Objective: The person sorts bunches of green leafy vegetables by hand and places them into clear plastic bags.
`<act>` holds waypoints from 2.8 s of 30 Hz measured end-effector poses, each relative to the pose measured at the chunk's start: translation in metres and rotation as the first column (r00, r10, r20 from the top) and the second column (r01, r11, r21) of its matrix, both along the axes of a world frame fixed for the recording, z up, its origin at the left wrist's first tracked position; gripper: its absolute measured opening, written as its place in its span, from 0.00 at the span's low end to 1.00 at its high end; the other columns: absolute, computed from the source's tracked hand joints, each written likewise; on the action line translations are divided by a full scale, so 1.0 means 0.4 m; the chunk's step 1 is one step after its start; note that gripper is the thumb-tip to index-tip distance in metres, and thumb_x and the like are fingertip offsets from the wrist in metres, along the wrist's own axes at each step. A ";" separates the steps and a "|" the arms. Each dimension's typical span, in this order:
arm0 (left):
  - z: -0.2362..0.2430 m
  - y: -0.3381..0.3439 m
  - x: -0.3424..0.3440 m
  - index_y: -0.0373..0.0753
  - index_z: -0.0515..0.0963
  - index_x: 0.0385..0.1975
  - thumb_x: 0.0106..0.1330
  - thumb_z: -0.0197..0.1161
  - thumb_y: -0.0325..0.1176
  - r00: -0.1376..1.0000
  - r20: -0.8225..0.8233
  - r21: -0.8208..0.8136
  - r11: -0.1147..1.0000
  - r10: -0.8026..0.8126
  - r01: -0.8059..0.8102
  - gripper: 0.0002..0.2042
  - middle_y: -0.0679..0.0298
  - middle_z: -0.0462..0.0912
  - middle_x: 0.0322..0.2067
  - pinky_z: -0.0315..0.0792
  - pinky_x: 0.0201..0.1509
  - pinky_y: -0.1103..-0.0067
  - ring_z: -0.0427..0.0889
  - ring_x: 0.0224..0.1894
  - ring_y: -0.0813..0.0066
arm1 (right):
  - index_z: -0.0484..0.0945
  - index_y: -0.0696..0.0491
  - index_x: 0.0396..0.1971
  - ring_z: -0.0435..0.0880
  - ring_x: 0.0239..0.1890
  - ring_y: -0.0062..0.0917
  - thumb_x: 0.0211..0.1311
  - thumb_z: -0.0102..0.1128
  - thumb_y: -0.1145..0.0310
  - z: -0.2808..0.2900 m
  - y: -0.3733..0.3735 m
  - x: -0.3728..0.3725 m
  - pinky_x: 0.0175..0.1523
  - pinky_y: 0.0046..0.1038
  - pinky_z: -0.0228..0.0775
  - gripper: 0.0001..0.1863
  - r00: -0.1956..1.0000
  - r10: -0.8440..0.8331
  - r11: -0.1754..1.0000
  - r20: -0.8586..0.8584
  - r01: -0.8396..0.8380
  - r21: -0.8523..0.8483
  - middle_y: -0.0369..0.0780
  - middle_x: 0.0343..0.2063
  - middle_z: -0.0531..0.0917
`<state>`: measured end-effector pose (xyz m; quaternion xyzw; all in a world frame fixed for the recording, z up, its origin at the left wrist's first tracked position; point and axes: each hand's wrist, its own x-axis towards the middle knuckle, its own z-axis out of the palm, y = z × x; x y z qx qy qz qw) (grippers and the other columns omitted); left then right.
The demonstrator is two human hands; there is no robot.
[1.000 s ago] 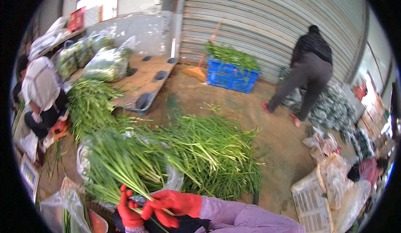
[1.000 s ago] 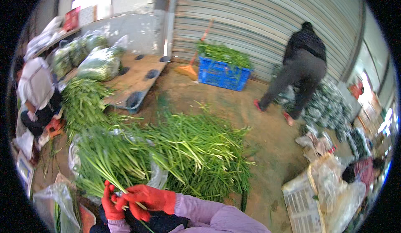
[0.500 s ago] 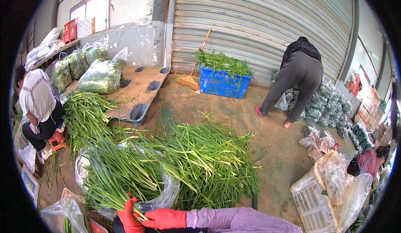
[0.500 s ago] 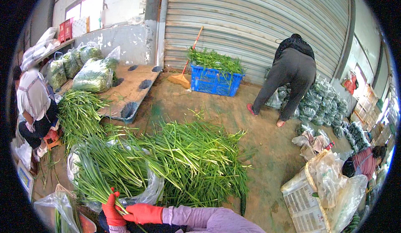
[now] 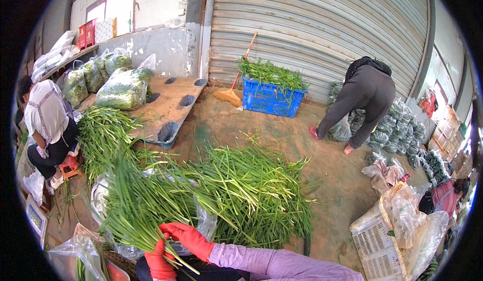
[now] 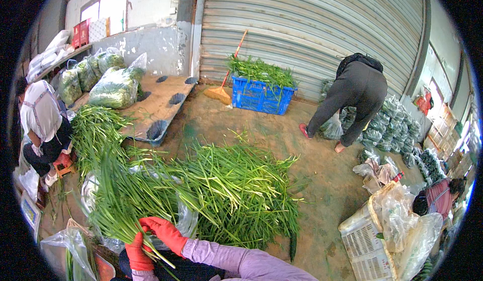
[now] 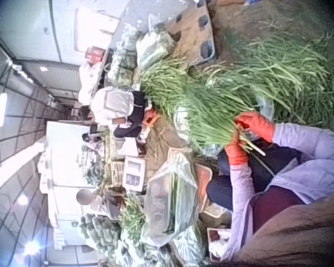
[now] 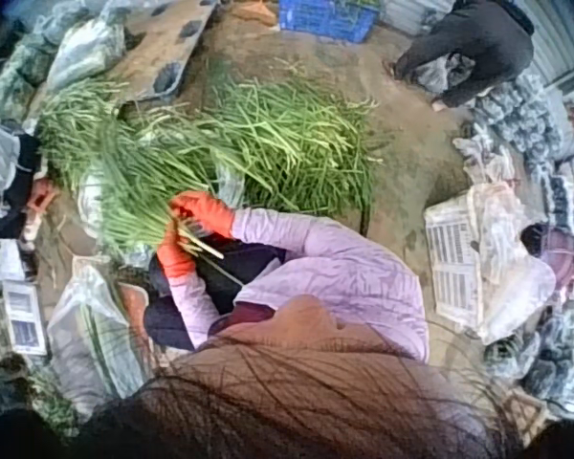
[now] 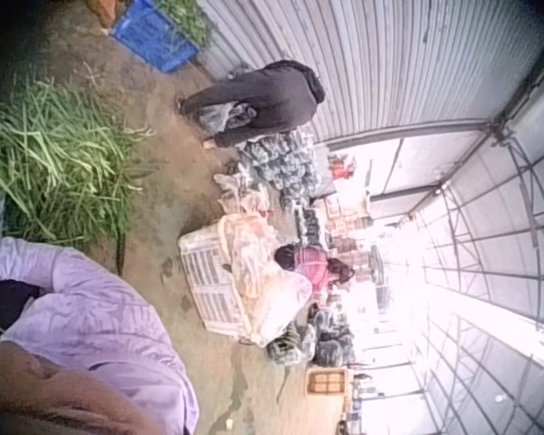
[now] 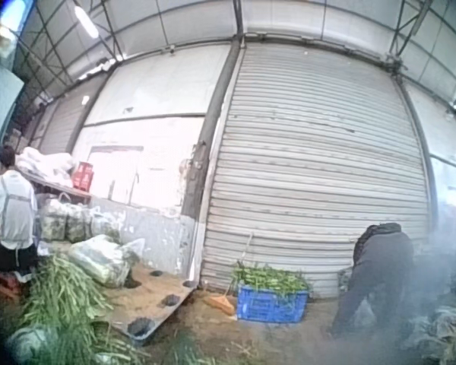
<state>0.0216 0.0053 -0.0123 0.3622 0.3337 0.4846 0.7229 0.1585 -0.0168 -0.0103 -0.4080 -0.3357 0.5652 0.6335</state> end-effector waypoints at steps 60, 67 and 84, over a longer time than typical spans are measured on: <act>0.012 0.006 -0.035 0.38 0.74 0.44 0.57 0.62 0.28 0.946 0.053 -0.239 0.924 0.320 -0.299 0.14 0.61 0.81 0.37 0.66 0.15 0.84 0.67 0.11 0.81 | 0.81 0.52 0.34 0.67 0.15 0.14 0.62 0.49 0.61 0.107 -0.090 0.056 0.18 0.15 0.57 0.14 0.943 0.176 0.905 0.282 -0.043 -0.423 0.33 0.15 0.73; -0.010 -0.001 -0.002 0.30 0.66 0.53 0.61 0.56 0.26 0.971 0.235 -0.329 0.944 0.050 0.031 0.20 0.51 0.77 0.47 0.73 0.51 0.69 0.78 0.48 0.60 | 0.79 0.55 0.37 0.72 0.13 0.18 0.63 0.50 0.59 0.097 -0.090 0.016 0.17 0.18 0.62 0.15 0.914 0.236 0.902 0.331 -0.079 -0.424 0.39 0.16 0.79; 0.006 -0.022 -0.008 0.35 0.64 0.56 0.57 0.57 0.22 0.969 0.242 -0.196 0.976 -0.044 0.093 0.24 0.54 0.80 0.31 0.77 0.40 0.73 0.81 0.32 0.65 | 0.75 0.62 0.39 0.79 0.21 0.21 0.65 0.51 0.63 0.207 -0.014 0.032 0.24 0.19 0.71 0.15 0.846 0.125 0.984 0.519 -0.041 -0.171 0.42 0.24 0.81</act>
